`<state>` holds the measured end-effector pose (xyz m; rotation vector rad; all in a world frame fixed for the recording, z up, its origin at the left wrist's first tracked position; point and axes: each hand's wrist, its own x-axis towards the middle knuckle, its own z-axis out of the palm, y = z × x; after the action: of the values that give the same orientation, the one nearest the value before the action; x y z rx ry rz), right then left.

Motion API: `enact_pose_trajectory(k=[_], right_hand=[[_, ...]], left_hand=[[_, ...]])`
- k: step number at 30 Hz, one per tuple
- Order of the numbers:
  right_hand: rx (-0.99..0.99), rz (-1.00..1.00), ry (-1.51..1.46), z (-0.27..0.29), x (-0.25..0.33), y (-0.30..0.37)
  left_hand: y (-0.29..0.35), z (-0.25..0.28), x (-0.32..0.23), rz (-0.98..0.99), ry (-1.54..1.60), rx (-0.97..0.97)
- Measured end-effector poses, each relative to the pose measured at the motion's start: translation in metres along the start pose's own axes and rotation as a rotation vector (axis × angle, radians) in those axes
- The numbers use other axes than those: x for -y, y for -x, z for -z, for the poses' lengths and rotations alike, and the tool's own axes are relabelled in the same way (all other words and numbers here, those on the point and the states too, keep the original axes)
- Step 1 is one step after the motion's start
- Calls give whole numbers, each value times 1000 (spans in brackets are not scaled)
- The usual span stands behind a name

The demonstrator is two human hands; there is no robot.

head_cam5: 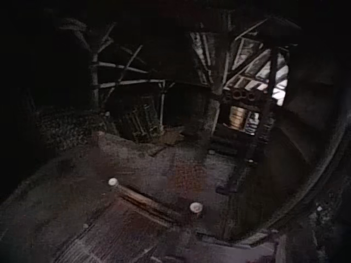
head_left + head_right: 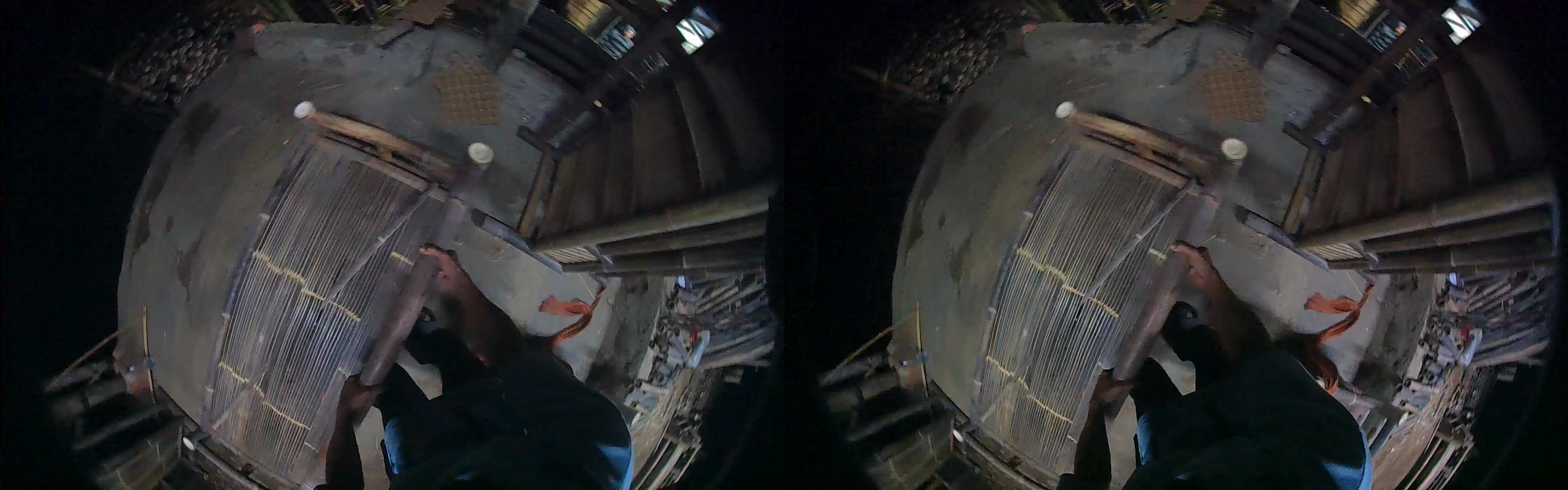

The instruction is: The person weaves bamboo strips through a vertical frame, using a thin string to tie and secure the horizontal strips to the vertical structure.

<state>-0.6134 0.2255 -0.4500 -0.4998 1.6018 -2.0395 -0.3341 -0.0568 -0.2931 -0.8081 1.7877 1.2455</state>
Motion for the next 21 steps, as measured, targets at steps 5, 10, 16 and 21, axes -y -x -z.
enact_pose_trajectory(k=[5, 10, 16, 21], right_hand=[[-287, -385, 42, 9, 39, 3], [-502, -392, 154, -24, 92, 7], [-483, -930, 746, -36, 110, 123], [-502, -579, 694, -196, 212, 211]], left_hand=[[-31, -28, 32, -28, -53, 21], [-15, -26, 22, -86, 188, 55], [-26, -13, 33, -542, -355, -239], [97, -43, -81, -1096, -332, -17]])
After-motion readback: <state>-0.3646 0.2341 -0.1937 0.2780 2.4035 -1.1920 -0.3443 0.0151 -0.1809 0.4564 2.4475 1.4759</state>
